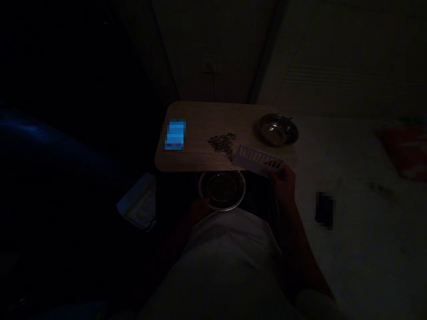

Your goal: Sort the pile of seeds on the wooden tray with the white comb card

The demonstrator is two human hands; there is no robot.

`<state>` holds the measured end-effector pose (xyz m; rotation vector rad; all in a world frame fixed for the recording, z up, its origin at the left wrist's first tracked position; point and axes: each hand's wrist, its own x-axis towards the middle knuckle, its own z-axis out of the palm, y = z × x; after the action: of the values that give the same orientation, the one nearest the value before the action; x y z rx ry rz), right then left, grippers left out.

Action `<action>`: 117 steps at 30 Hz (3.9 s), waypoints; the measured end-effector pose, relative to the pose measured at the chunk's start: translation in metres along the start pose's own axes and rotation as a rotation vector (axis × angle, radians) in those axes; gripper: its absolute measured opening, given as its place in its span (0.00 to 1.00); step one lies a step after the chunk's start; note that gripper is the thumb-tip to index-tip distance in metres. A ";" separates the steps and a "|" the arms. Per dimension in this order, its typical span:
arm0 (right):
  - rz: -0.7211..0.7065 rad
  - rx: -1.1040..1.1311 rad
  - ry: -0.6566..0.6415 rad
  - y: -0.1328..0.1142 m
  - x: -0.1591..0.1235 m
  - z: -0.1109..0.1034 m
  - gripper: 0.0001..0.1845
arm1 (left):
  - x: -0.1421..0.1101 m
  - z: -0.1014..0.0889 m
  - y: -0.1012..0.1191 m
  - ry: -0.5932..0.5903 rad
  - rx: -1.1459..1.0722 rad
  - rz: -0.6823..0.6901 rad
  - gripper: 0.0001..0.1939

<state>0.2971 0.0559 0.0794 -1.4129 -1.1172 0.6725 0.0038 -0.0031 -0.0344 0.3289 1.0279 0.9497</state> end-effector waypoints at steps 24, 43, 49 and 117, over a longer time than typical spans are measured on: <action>0.045 0.039 -0.003 0.010 -0.001 -0.001 0.13 | 0.001 0.015 0.006 -0.076 -0.111 -0.099 0.08; 0.107 0.096 0.037 0.010 0.000 0.006 0.14 | 0.002 0.011 0.006 -0.053 -0.061 -0.118 0.12; 0.086 0.073 0.114 0.012 0.000 0.007 0.14 | -0.001 0.021 0.011 -0.108 -0.096 -0.101 0.16; 0.004 0.033 0.027 0.001 0.001 0.002 0.12 | -0.001 0.017 0.007 -0.096 -0.137 -0.072 0.09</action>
<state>0.2965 0.0578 0.0780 -1.3929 -1.0779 0.6698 0.0144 0.0032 -0.0203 0.2199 0.8769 0.9253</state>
